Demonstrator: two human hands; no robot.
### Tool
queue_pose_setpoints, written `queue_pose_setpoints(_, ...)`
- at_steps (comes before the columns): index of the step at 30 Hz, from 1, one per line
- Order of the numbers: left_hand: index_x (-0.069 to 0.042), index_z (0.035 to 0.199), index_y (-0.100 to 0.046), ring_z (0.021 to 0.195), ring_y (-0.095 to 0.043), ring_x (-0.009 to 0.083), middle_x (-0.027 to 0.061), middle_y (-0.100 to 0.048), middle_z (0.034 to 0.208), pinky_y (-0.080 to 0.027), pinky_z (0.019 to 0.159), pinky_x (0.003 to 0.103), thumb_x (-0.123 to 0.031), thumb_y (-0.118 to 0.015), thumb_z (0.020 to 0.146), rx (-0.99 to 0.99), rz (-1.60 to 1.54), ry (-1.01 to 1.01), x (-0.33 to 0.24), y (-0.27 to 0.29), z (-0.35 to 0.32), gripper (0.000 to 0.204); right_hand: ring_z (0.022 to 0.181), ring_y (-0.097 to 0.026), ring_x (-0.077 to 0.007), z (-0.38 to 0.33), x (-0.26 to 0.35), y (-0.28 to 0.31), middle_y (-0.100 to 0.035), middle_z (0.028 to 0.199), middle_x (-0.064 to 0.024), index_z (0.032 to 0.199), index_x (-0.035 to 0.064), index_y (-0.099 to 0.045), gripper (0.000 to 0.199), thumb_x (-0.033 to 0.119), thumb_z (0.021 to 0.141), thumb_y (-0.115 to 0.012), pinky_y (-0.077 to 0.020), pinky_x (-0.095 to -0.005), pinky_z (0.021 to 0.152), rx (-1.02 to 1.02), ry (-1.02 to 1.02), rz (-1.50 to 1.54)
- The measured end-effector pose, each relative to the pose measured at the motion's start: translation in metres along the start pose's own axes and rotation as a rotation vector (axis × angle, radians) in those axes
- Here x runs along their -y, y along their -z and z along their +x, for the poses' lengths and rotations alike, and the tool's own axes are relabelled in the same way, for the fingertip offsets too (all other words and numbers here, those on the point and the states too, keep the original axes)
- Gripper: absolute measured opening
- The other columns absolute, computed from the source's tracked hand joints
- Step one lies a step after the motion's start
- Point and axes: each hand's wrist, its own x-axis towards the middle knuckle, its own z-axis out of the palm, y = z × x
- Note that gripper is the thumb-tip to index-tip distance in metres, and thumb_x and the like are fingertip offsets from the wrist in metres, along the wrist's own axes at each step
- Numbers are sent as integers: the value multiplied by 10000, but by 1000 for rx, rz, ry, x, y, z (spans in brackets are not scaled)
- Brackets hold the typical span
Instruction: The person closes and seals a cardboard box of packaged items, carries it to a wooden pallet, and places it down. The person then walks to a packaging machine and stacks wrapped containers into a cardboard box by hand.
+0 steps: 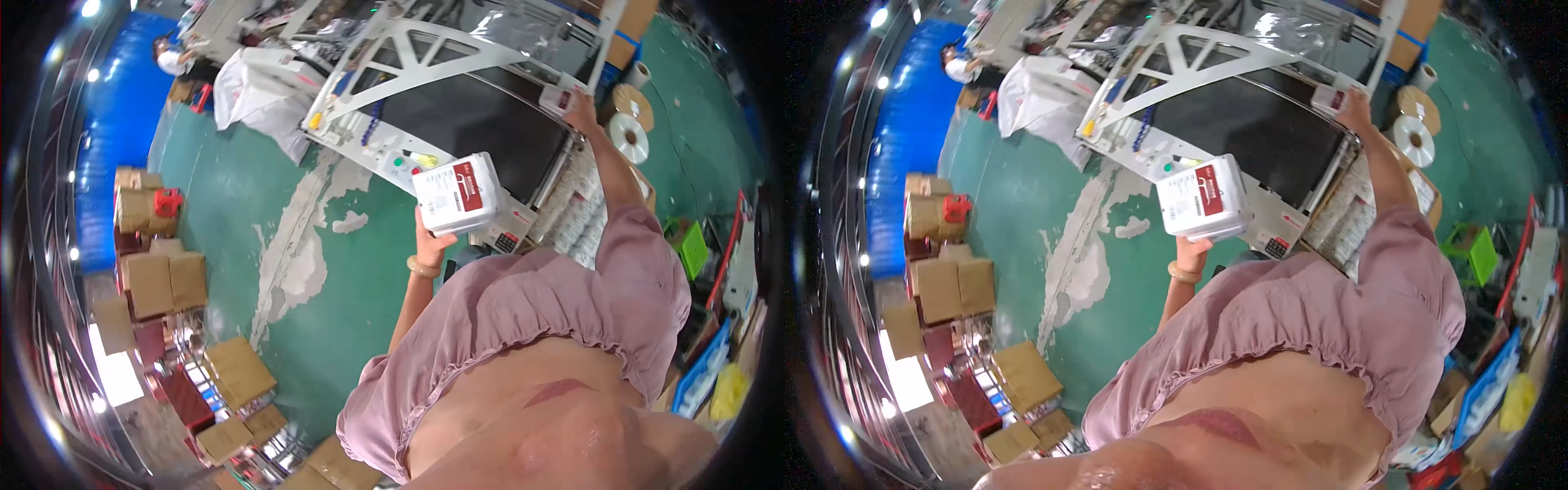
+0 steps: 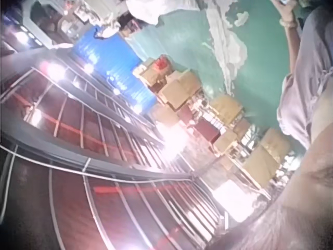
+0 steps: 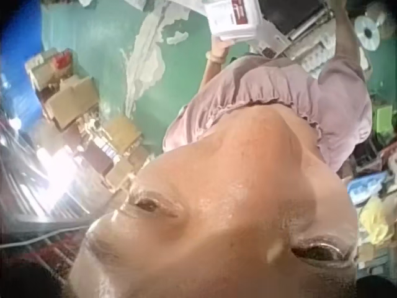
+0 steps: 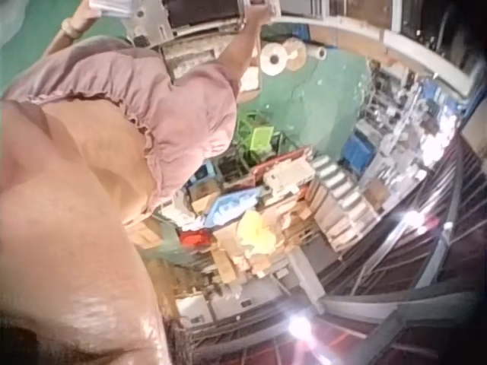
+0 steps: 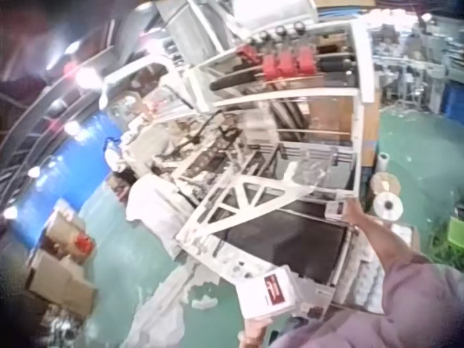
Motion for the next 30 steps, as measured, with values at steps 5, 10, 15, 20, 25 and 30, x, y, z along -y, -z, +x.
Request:
queue_pose_setpoints(5,-49,1281,-271,1097,-459,203,74,-462,1188,-386,924,349,-174,-839,515,-71,-43,-24,3,2,-9,961,1134,-395,-425,-1,2,-11,-323,1275,-264,1301,132,-328,811,209,564,-660,-392,-458,901,165,-129,57)
queue_pose_setpoints(10,-49,1288,-275,1126,-447,215,85,-447,1216,-365,956,355,-146,-830,508,-94,-106,-30,-2,9,-8,962,1120,-434,-356,-29,83,27,-439,1205,-225,1346,75,-275,889,360,639,-732,-376,-427,911,-63,-20,-27)
queue_pose_setpoints(15,-66,1323,-246,1125,-445,213,77,-454,1213,-358,952,349,-112,-817,501,-9,-132,38,-13,62,16,1002,1152,-421,-222,-115,281,92,-472,1230,-117,1331,80,-332,793,627,772,-465,-357,-409,901,860,12,1430)
queue_pose_setpoints(20,-74,1316,-242,1091,-458,212,69,-462,1164,-397,915,350,24,-776,442,143,-46,34,-79,115,53,1029,1208,-379,-252,-126,408,95,-421,1301,-146,1338,26,-310,1077,849,650,-213,-261,-385,976,827,249,1430)
queue_pose_setpoints(25,-100,1262,-352,1150,-377,211,85,-348,1215,-295,979,350,-172,-847,398,348,157,-15,-138,217,55,998,1232,-355,-240,-151,529,86,-386,1333,-144,1333,27,-332,1053,804,627,-416,-259,-349,989,1255,291,1495)
queue_pose_setpoints(30,-130,1316,-256,1183,-364,245,113,-322,1272,-275,998,369,-153,-821,414,344,80,40,-197,283,92,1065,1233,-375,-209,-128,646,42,-401,1322,-152,1267,-35,-408,884,574,667,-635,-286,-334,1005,1468,103,1562)
